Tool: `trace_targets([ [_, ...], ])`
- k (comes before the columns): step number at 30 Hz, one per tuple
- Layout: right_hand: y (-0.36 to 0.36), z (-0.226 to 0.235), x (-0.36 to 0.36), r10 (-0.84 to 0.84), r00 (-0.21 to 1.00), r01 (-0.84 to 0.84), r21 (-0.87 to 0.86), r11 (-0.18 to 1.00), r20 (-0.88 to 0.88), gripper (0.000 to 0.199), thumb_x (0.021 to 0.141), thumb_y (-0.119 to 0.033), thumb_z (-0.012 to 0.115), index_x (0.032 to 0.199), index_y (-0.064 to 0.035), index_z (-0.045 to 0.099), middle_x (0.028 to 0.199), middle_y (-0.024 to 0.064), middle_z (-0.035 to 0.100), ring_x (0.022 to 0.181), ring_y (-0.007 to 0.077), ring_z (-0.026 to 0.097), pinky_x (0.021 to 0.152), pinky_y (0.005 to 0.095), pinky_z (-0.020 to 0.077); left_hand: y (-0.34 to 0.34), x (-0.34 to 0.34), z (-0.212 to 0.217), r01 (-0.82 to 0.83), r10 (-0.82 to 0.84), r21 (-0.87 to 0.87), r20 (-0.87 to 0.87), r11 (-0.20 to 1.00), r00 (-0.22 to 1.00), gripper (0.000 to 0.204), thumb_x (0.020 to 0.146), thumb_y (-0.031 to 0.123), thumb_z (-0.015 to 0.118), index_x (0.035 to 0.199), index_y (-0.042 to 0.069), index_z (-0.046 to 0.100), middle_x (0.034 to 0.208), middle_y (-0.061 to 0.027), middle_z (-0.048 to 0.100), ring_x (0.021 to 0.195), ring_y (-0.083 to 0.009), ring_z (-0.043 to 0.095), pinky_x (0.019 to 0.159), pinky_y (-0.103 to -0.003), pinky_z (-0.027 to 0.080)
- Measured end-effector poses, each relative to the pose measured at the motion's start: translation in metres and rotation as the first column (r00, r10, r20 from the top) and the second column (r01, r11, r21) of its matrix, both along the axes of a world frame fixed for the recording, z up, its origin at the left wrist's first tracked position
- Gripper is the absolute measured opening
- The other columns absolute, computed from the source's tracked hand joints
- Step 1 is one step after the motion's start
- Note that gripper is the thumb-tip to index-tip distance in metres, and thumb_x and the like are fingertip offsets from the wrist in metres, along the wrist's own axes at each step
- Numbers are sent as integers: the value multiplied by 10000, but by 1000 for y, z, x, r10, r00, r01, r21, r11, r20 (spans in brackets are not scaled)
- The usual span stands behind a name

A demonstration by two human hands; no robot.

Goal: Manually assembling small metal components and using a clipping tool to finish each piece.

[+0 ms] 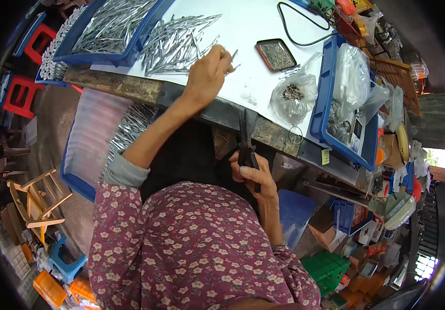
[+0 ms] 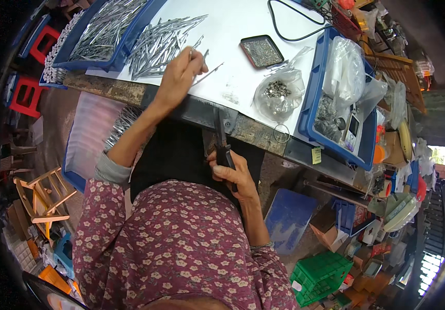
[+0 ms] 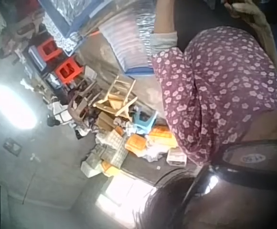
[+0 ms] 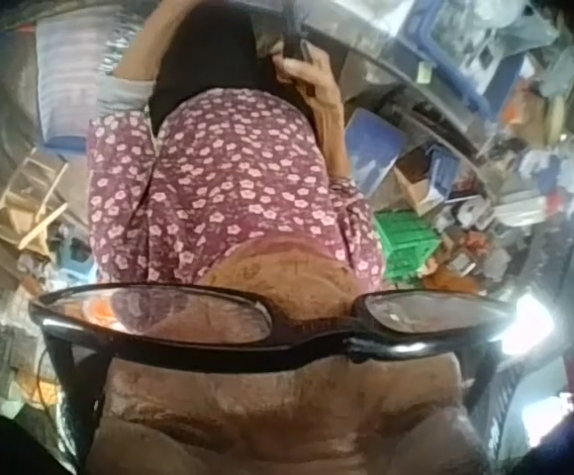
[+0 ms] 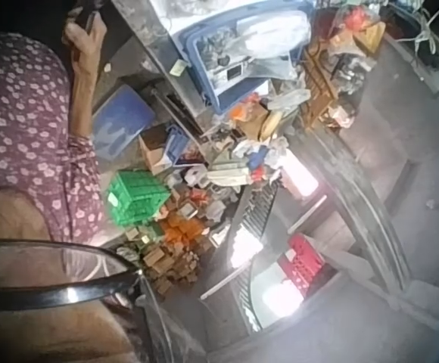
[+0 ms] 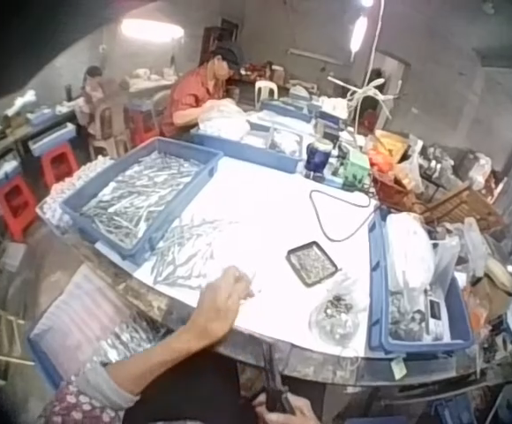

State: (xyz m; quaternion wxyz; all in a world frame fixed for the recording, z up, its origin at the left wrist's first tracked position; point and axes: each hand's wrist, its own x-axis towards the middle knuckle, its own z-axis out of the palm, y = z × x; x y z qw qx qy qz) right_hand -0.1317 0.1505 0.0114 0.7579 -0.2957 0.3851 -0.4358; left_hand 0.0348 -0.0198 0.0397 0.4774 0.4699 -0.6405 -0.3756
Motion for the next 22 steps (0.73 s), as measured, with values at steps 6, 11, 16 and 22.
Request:
trace_targets([
  [6,6,-4,6,64,978,-76,-53,996,-199,349,706,-249,674,937,-14,557,731,-1,470,627,81,431,567,235,334,-50,-7,-31,101,-70,-37,491,994,868,195,812,157,522,878,-24,487,735,-214,572,692,-380,550,660,-438,430],
  [11,10,-7,1,91,910,-139,-92,986,-404,380,690,-302,682,920,-27,558,722,0,463,646,84,430,588,251,343,-52,-20,-46,163,-84,-67,633,984,770,189,738,62,537,890,-39,485,825,-258,558,792,-384,552,705,-441,418],
  [16,10,-3,-3,84,886,-159,-129,979,-456,388,699,-311,691,928,-30,551,716,-8,454,639,79,418,571,242,338,-41,-18,-33,118,-69,-68,497,991,865,127,720,9,458,813,-78,466,761,-262,532,739,-397,540,670,-454,422],
  [22,3,17,-8,-98,851,-83,-317,945,-515,412,711,-337,707,964,-51,552,704,-17,449,633,71,413,573,227,340,-14,-4,-7,171,-181,85,123,982,976,208,736,126,585,880,-20,619,656,-30,527,613,-90,467,549,-238,368],
])
